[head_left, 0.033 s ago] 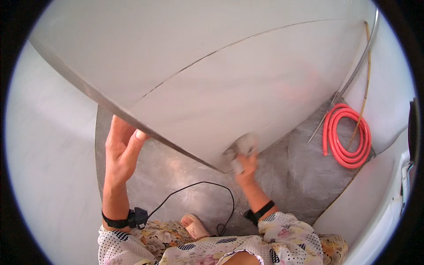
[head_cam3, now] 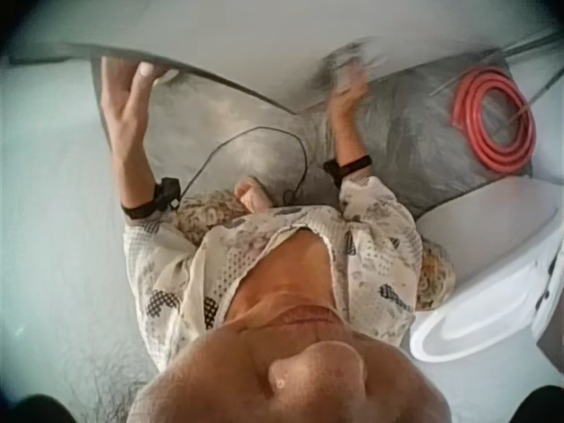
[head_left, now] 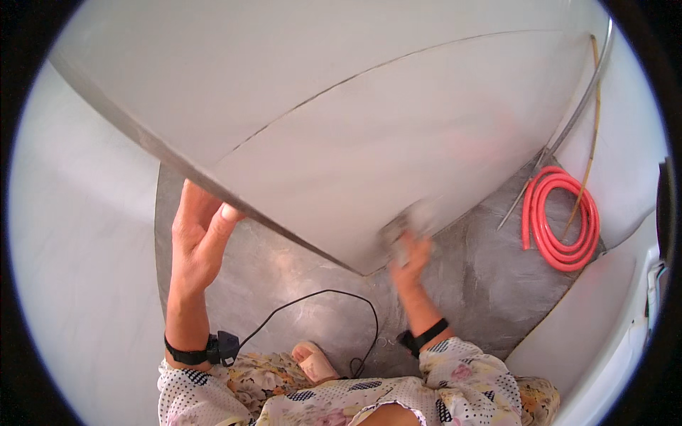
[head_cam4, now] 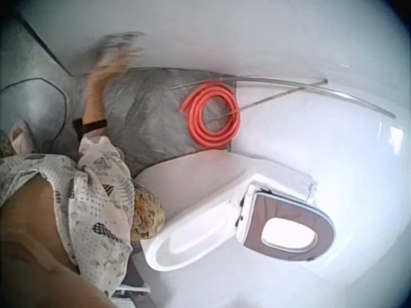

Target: The person wipes the tiled walls and glass panels of a shower enclosure using a cloth and a bamboo stick, then picks up debris from the floor and places it in a trash bin.

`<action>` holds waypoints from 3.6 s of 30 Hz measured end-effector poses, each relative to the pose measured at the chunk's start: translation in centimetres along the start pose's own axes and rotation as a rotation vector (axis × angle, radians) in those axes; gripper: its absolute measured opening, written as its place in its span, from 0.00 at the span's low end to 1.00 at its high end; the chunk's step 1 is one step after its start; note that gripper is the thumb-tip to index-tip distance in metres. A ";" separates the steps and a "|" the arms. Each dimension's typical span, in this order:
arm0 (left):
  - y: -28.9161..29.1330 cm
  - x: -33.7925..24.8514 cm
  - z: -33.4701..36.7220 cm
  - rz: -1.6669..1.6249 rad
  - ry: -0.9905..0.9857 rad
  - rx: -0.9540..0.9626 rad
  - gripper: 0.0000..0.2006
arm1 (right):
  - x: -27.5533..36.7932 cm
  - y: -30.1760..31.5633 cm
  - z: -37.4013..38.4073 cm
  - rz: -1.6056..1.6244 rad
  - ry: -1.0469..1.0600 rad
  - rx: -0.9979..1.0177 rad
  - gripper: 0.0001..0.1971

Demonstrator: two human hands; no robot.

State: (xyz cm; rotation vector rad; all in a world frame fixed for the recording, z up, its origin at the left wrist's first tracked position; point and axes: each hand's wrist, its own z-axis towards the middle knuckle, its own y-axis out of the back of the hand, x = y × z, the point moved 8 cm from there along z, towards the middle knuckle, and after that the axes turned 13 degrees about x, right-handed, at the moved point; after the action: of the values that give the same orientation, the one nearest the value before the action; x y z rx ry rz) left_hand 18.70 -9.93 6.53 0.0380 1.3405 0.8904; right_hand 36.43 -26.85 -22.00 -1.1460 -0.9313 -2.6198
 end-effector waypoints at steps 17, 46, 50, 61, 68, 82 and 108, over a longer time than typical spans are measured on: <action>-0.8 0.0 -0.1 -0.024 -0.092 0.087 0.28 | 5.1 0.5 1.8 0.035 0.077 -0.179 0.20; 0.9 0.8 -4.5 0.077 0.006 -0.053 0.30 | 10.8 -4.0 -3.2 0.177 0.487 0.211 0.03; 0.7 0.6 -4.6 0.103 0.036 -0.081 0.31 | 12.2 -1.4 2.1 0.059 0.648 0.107 0.09; -1.3 -1.6 -2.8 0.012 -0.011 -0.007 0.31 | -16.1 9.4 10.9 0.585 -0.405 -0.798 0.18; -0.3 -1.8 -3.2 0.033 0.012 -0.001 0.31 | 11.5 10.2 12.3 0.140 0.560 -0.437 0.26; -0.1 -1.2 -3.6 -0.046 0.006 0.053 0.29 | 9.7 10.2 13.2 -0.114 0.246 -0.306 0.19; 0.8 -1.3 -3.5 -0.032 -0.062 0.157 0.36 | 28.9 9.3 13.0 0.049 1.019 -0.048 0.10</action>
State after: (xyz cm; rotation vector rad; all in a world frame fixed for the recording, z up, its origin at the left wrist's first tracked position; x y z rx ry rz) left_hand 15.32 -11.75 7.04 0.1646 1.3471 0.7498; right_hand 27.45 -23.25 9.60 0.2308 -0.5748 -2.6246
